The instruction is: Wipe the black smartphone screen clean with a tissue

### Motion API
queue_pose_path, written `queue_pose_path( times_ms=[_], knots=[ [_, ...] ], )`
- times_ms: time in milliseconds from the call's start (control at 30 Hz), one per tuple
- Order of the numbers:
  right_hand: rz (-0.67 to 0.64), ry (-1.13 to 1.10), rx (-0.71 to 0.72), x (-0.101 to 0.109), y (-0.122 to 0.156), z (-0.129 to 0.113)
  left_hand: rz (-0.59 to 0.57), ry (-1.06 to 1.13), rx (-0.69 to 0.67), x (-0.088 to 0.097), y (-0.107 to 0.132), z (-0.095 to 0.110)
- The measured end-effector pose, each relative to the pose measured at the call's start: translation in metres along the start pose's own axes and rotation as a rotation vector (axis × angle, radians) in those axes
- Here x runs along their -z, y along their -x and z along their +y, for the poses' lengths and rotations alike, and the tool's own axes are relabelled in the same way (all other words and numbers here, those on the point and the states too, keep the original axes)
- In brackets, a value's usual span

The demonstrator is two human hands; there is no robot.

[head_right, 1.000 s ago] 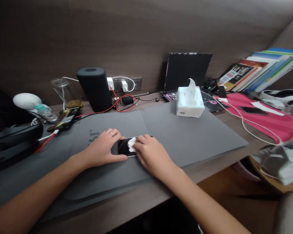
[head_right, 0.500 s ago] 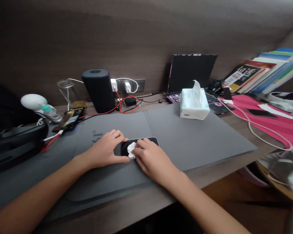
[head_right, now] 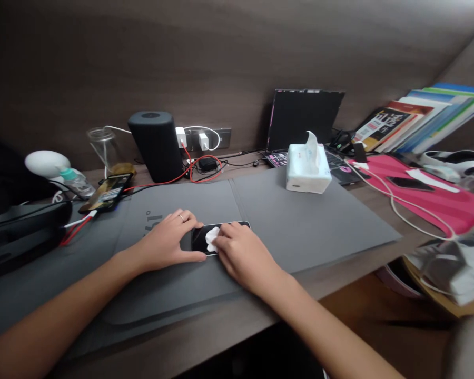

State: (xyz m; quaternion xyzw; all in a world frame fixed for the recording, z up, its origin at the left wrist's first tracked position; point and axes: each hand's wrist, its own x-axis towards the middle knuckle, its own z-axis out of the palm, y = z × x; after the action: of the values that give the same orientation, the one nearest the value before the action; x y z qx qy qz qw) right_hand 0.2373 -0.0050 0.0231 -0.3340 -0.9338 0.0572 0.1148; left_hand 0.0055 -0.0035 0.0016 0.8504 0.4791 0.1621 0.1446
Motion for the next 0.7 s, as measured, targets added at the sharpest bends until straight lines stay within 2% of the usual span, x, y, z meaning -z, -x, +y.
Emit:
queue_pose_path(
  times_ms=[200, 267, 433, 500, 700],
  knots=[
    [0.067, 0.037, -0.061, 0.012, 0.031, 0.039, 0.002, 0.007, -0.013, -0.001, -0.001, -0.002],
    [0.065, 0.039, -0.058, 0.010, 0.028, 0.034, 0.008, 0.014, -0.013, -0.002, -0.001, -0.003],
    [0.030, 0.000, 0.011, -0.004, 0.000, -0.001, 0.002, -0.005, -0.005, -0.002, 0.000, -0.002],
    [0.033, -0.007, 0.034, -0.004, -0.002, -0.001, 0.003, -0.014, -0.006, -0.002, 0.000, -0.002],
    [0.068, 0.024, -0.077, 0.013, 0.035, 0.044, 0.015, -0.001, -0.021, -0.002, 0.000, -0.003]
  ],
)
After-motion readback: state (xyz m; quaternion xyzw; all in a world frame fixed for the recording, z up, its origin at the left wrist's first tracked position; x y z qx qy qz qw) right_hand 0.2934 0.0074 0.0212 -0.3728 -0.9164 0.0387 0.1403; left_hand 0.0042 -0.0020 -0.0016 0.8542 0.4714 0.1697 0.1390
